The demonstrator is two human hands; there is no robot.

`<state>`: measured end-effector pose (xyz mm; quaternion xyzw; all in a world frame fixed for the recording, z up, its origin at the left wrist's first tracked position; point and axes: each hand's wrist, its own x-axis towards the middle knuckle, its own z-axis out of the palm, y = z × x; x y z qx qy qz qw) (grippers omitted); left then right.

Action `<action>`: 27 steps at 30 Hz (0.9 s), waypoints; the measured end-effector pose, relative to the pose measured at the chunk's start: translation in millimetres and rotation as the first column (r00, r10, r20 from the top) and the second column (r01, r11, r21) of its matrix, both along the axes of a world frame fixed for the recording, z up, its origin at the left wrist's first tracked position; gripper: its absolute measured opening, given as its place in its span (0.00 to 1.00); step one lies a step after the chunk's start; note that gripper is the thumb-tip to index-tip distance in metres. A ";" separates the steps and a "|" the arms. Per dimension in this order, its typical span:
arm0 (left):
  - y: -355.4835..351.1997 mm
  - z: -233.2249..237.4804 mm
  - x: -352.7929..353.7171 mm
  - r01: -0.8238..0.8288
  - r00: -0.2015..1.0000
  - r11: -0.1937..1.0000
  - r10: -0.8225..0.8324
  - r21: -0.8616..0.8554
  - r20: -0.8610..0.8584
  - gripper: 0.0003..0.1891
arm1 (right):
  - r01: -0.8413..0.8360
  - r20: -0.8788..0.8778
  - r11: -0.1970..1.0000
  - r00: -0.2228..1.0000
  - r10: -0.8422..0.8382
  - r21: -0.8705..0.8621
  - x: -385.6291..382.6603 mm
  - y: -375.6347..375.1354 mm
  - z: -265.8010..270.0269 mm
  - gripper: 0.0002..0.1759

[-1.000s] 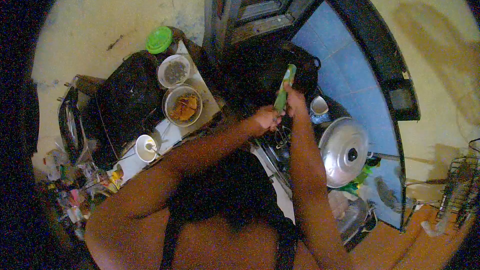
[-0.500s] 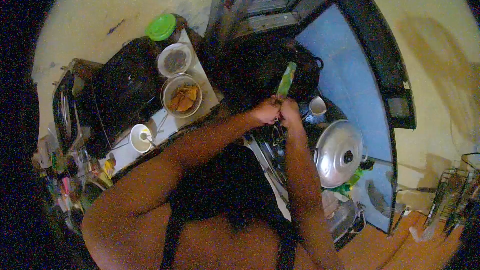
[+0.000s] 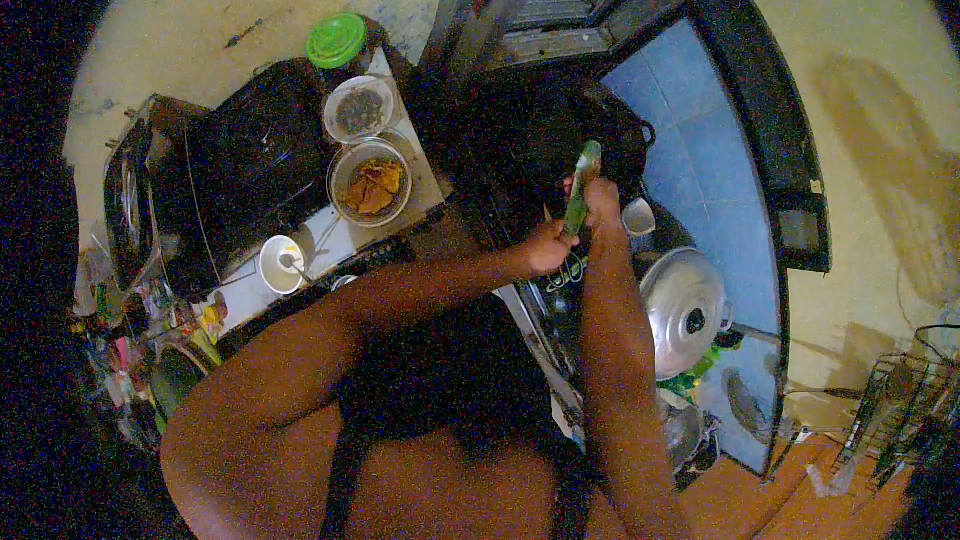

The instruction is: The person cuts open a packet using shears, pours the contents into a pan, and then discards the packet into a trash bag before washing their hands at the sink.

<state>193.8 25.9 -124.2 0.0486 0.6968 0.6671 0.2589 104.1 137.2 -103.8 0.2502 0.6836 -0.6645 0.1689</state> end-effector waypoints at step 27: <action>-12.4 29.9 10.3 -0.021 0.965 0.968 -0.045 0.250 0.256 0.15 | -0.333 0.415 -0.250 0.691 0.592 0.909 -87.9 62.9 -33.6 0.18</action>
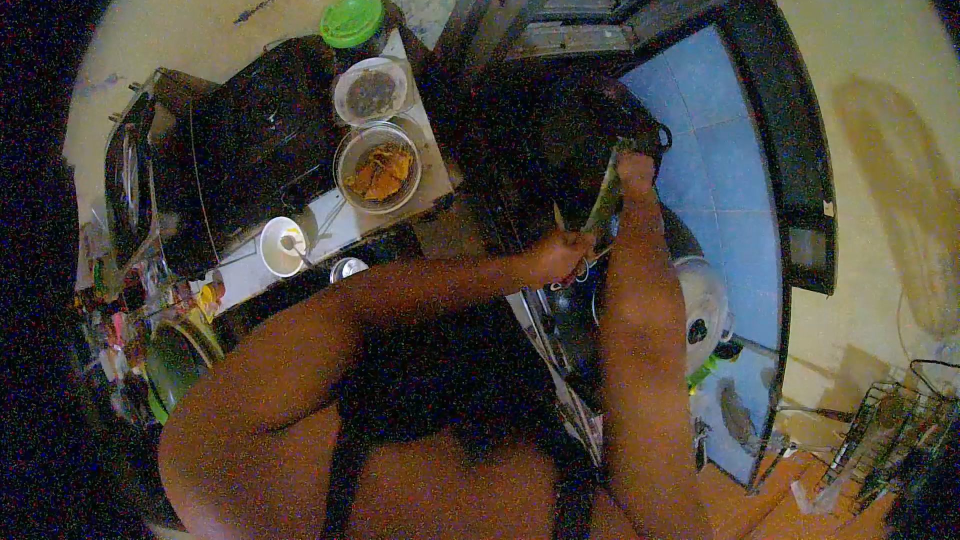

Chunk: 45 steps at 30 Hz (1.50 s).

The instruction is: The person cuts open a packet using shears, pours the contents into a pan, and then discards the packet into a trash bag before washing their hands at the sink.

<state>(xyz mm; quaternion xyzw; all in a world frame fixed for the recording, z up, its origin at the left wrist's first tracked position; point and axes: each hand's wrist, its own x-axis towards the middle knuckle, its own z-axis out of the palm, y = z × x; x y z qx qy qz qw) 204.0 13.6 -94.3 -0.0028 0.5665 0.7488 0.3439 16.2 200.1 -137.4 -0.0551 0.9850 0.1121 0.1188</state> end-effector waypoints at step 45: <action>-26.3 -2.5 -23.3 -0.007 0.998 0.995 0.001 0.102 0.064 0.04 | 0.600 0.684 -0.396 0.722 -0.106 -0.695 134.5 -86.3 62.7 0.14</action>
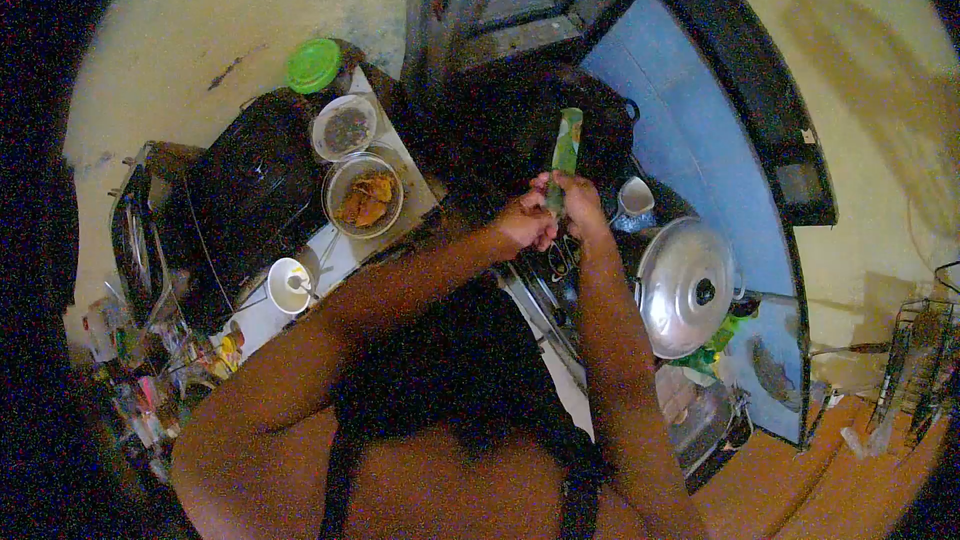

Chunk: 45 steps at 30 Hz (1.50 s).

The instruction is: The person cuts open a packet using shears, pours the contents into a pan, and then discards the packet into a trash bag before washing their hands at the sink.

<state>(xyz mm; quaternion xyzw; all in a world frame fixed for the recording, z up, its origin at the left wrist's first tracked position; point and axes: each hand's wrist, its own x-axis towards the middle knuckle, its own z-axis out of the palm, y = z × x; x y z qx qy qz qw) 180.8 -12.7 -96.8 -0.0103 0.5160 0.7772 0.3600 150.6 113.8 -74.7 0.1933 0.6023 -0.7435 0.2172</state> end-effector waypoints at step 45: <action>40.7 16.2 8.7 -0.186 0.903 0.860 -0.040 -0.475 -0.427 0.12 | 0.193 0.169 0.973 0.962 -0.213 0.128 -78.2 34.6 -18.5 0.04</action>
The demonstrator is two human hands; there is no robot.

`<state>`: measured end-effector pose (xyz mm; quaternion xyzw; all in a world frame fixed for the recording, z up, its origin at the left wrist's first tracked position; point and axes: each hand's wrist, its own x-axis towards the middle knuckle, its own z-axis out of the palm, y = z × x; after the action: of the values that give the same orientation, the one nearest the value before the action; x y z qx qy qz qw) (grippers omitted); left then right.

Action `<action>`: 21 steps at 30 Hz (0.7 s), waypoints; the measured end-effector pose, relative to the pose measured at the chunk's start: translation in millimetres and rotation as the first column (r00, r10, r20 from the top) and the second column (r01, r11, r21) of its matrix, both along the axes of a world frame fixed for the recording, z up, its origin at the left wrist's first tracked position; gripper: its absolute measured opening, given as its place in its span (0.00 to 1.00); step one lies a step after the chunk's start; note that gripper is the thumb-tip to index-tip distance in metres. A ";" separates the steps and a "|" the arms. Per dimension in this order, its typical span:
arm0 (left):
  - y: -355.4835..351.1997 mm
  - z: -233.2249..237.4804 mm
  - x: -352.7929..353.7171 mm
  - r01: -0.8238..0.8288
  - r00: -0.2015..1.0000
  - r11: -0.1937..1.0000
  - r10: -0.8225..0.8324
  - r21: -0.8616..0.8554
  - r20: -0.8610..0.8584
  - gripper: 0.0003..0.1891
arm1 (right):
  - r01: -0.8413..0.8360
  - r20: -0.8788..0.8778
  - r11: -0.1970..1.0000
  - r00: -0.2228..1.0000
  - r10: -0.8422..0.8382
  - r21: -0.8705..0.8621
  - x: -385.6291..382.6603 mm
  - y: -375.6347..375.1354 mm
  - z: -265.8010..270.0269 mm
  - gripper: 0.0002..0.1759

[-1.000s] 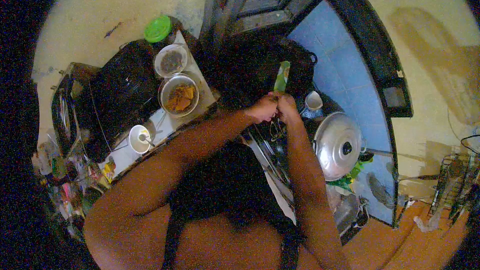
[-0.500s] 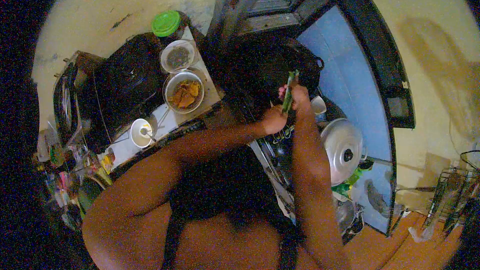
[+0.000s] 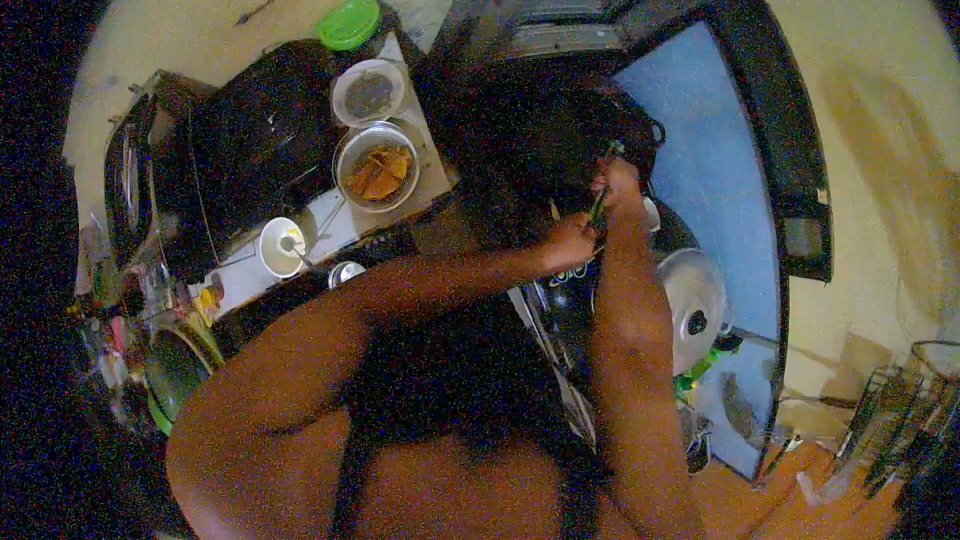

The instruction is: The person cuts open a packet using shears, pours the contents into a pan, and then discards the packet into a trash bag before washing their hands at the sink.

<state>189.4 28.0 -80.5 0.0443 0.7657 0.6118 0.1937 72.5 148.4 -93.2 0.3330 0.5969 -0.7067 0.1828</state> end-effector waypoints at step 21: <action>-48.2 -85.7 7.7 -0.469 0.637 0.209 -0.593 0.858 0.493 0.10 | -0.163 -0.044 0.970 0.984 0.174 0.181 4.4 -19.3 -34.1 0.11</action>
<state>197.1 -20.2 -166.3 -0.0724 0.0313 0.8885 0.4520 76.8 129.0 -127.3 0.2748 0.6887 -0.6424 0.1939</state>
